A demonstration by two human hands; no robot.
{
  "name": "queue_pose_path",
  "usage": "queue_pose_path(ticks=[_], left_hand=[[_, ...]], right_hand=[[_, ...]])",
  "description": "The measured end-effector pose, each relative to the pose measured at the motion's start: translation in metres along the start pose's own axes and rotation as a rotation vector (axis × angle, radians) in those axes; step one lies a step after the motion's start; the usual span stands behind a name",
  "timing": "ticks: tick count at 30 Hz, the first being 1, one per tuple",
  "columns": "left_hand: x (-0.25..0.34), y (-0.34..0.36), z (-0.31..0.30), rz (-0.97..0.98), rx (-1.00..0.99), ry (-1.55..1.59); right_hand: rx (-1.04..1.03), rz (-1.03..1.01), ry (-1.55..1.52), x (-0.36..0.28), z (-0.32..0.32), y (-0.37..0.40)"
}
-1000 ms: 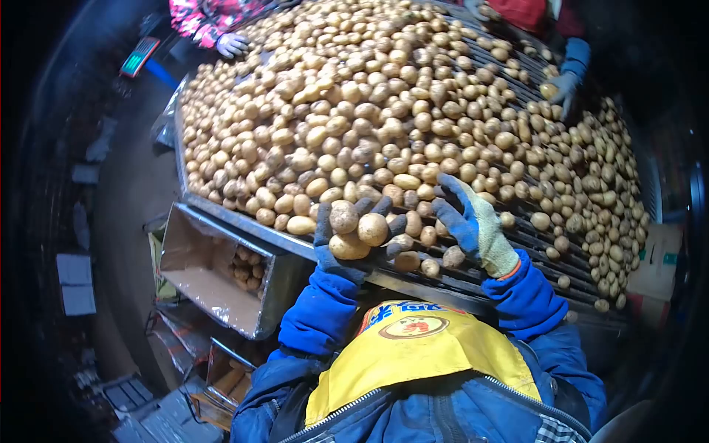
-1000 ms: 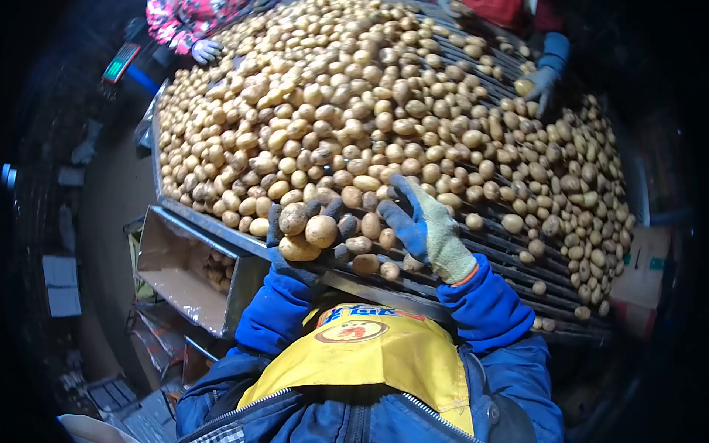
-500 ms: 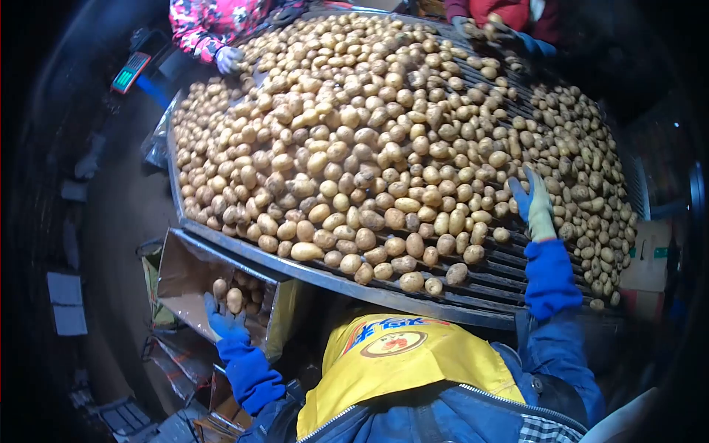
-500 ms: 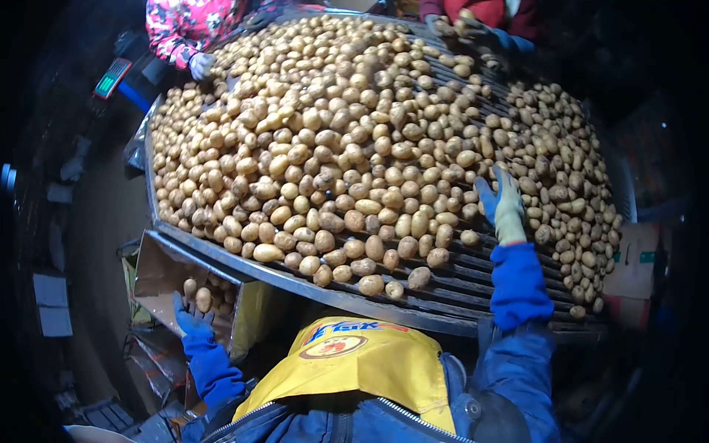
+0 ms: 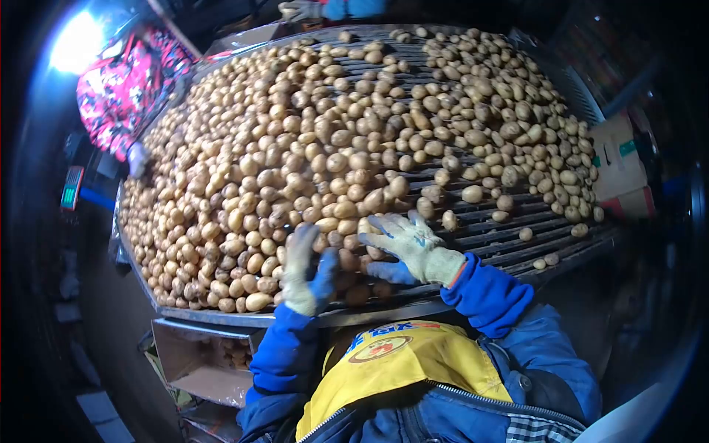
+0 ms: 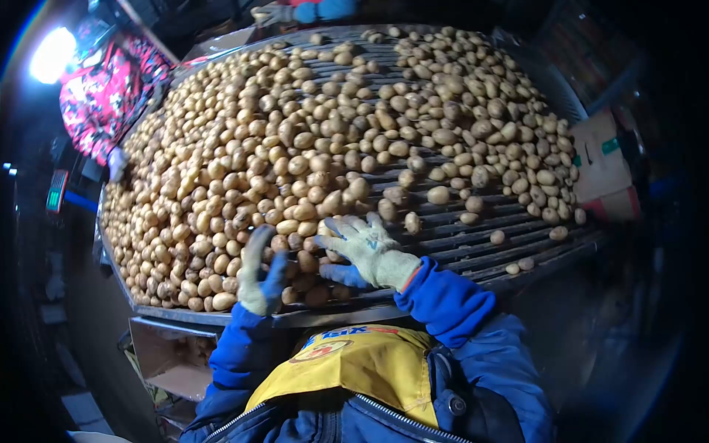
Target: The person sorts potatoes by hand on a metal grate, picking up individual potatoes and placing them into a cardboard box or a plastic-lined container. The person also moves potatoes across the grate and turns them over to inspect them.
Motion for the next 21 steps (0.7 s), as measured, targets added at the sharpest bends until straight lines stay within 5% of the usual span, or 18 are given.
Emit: queue_pose_path(ticks=[4, 5, 6, 8, 9, 11, 14, 16, 18, 21], left_hand=[[0.028, -0.03, 0.092, 0.27, -0.489, -0.106], [0.039, -0.035, 0.114, 0.313, -0.601, -0.14], [0.04, -0.033, 0.134, 0.343, -0.644, -0.228], [0.028, -0.026, 0.172, 0.385, -0.677, -0.391], [0.023, -0.027, 0.176, 0.382, -0.683, -0.392], [0.015, -0.033, 0.179, 0.373, -0.685, -0.459], [0.029, -0.043, 0.155, 0.219, -0.655, -0.419], [0.017, -0.045, 0.141, 0.269, -0.622, -0.476], [0.009, -0.044, 0.124, 0.205, -0.569, -0.478], [0.003, -0.043, 0.102, 0.162, -0.491, -0.516]], right_hand=[[0.359, 0.271, -0.396, 0.083, -0.025, 0.045], [0.478, 0.281, -0.123, 0.115, -0.029, 0.063], [0.565, 0.515, -0.35, 0.16, -0.018, 0.084], [0.628, 0.703, 0.021, 0.239, -0.018, 0.125], [0.518, 1.126, -0.593, 0.227, -0.056, 0.126], [0.388, 1.053, -0.269, 0.298, -0.001, 0.141], [0.143, 1.108, -0.108, 0.218, -0.012, 0.112], [0.355, 0.742, 0.074, 0.183, 0.009, 0.106], [0.122, 0.653, 0.036, 0.123, -0.015, 0.088], [0.015, 0.241, -0.076, 0.09, -0.028, 0.07]])
Point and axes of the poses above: each hand's wrist, its own y-axis away from the middle knuckle, its own z-axis out of the palm, x = y × z, the point moved 5 cm from there along -y, towards the middle knuckle, and after that the axes turned 11 degrees about y, right-handed, at the moved point
